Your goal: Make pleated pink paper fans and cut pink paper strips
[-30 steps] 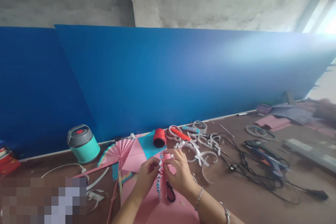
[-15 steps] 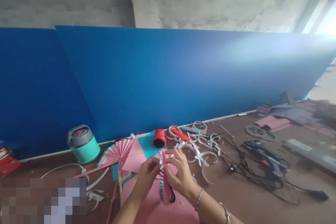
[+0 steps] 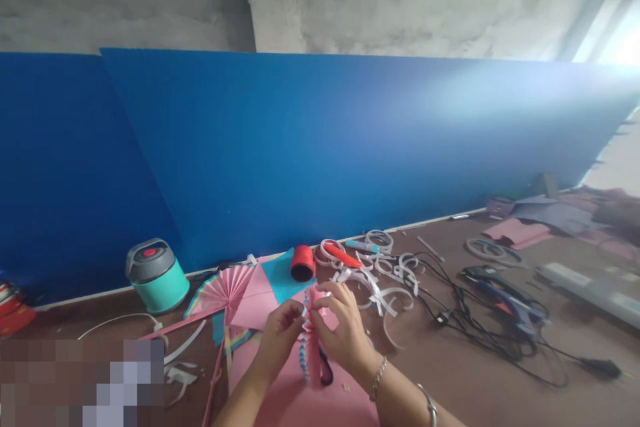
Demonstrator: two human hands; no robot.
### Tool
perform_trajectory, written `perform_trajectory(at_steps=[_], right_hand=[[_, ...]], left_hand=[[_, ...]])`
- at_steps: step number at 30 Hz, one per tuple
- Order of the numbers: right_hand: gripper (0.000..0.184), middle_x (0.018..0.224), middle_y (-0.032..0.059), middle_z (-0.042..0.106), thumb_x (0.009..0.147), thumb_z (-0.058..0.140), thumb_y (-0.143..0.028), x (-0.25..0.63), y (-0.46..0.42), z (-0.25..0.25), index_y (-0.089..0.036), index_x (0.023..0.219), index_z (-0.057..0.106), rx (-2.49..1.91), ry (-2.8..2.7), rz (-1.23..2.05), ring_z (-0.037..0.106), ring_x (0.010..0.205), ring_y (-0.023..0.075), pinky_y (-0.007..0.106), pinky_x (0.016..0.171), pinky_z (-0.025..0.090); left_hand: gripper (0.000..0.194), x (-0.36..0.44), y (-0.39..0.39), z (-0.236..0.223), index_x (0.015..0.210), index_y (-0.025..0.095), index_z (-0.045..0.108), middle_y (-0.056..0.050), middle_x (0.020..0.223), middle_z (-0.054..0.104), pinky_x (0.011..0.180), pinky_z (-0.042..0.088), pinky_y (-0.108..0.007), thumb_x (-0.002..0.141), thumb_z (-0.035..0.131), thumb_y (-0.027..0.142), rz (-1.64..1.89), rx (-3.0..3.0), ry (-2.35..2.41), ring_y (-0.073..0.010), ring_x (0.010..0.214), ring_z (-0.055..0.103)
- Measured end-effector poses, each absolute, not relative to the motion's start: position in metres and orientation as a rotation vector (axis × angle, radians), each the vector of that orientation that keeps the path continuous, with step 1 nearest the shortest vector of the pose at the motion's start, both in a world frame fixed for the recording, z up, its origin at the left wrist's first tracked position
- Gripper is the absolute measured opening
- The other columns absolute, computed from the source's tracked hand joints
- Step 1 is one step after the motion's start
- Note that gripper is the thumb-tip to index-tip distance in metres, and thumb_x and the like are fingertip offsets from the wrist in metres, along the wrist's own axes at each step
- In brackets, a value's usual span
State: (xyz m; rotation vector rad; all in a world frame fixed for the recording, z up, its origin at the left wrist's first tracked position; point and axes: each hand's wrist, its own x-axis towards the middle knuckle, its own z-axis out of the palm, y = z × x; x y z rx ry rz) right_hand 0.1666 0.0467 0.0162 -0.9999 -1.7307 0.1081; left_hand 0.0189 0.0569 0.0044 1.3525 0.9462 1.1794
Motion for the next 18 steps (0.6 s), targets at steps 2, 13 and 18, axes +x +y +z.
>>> perform_trajectory(at_steps=[2,13,18], right_hand=[[0.01,0.099,0.0046,0.061,0.08,0.057,-0.015,0.166,0.047,0.016,-0.022,0.073,0.06,-0.996,-1.708,0.136,0.055,0.093,0.0207,0.035,0.08,0.042],[0.015,0.097,0.0052,0.062,0.085,0.05,-0.013,0.166,0.048,0.015,-0.022,0.076,0.059,-0.956,-1.764,0.153,0.056,0.09,0.02,0.036,0.079,0.043],[0.019,0.104,0.0061,0.059,0.092,0.045,-0.021,0.168,0.045,0.018,-0.024,0.09,0.063,-0.911,-1.773,0.269,0.055,0.097,0.0204,0.037,0.082,0.044]], left_hand=[[0.025,0.019,0.057,0.004,0.067,0.018,0.052,0.004,0.063,0.048,0.056,0.036,-0.022,0.074,0.064,0.04,1.179,1.365,0.94,-0.0121,0.061,0.044],[0.027,0.019,0.058,0.0,0.068,0.017,0.056,0.003,0.064,0.055,0.056,0.039,-0.022,0.072,0.067,0.042,1.15,1.334,0.899,-0.0129,0.06,0.05],[0.022,0.017,0.052,0.012,0.074,0.017,0.061,0.001,0.072,0.061,0.065,0.042,-0.024,0.071,0.069,0.038,1.178,1.225,0.855,-0.0149,0.07,0.054]])
